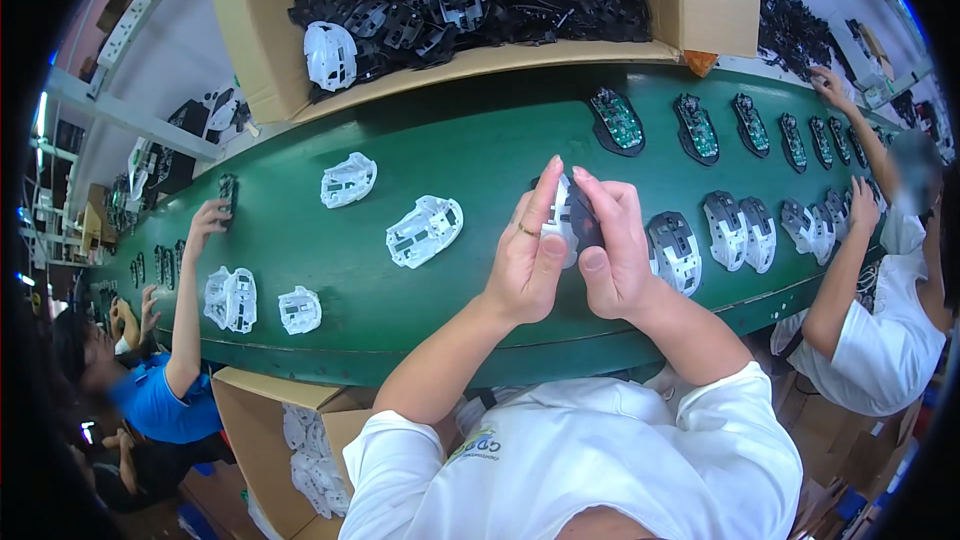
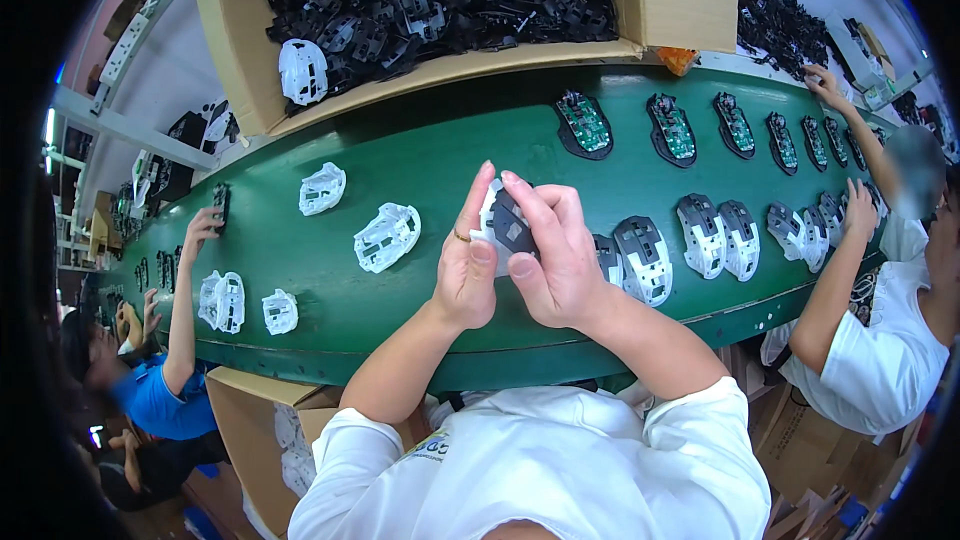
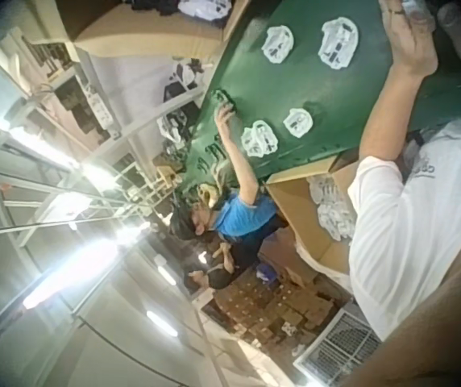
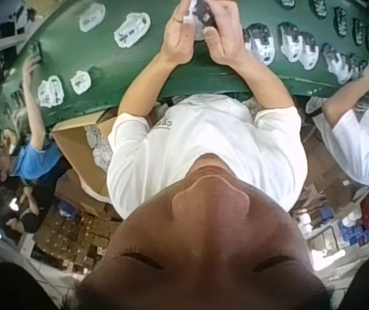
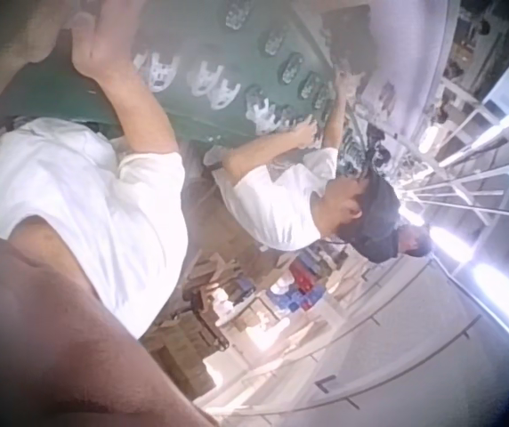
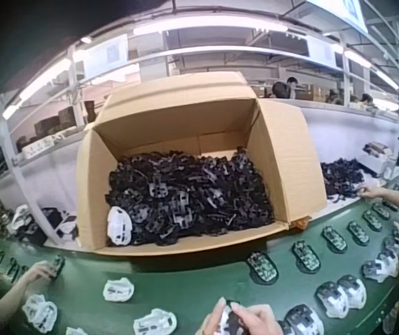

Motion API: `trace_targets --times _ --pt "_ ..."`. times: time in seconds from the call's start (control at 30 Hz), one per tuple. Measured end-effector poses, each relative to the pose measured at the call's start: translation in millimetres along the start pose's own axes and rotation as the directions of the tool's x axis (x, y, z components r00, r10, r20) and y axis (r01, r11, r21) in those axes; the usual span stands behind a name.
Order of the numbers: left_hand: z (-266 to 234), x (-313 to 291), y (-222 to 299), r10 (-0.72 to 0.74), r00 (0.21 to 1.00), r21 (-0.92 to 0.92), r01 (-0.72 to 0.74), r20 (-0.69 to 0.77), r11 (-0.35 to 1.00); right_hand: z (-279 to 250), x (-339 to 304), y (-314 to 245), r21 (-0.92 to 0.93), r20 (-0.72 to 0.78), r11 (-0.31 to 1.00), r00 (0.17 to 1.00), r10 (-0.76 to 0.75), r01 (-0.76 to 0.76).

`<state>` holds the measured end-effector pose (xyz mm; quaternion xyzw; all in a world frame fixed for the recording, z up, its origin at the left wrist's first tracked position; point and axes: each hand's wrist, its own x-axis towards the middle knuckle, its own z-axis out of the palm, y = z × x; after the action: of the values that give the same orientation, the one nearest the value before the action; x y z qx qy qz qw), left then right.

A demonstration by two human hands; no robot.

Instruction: The person assembles computer mouse casings on an assembly line by taking plastic shells and inner parts, snapping them together by hand, and placing the assembled covers onto the conveyor belt.

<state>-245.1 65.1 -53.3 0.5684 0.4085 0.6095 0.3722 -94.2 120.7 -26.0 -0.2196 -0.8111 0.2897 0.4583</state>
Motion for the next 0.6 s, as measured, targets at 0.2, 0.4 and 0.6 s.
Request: trace_targets --times 0.2,0.4,0.6 --pt "-4 0 5 0.029 1.000 -0.003 -0.029 -0.006 1.000 -6 9 -9 0.047 0.054 0.996 0.996 0.072 -0.074" --pt "-12 4 4 0.135 0.990 0.278 -0.139 0.035 0.951 4 2 -2 0.020 0.110 0.996 0.990 0.088 -0.090" --pt "-15 -1 -2 -0.023 0.998 -0.157 0.031 0.053 0.987 1 6 -4 0.126 0.214 0.984 0.972 0.100 -0.129"
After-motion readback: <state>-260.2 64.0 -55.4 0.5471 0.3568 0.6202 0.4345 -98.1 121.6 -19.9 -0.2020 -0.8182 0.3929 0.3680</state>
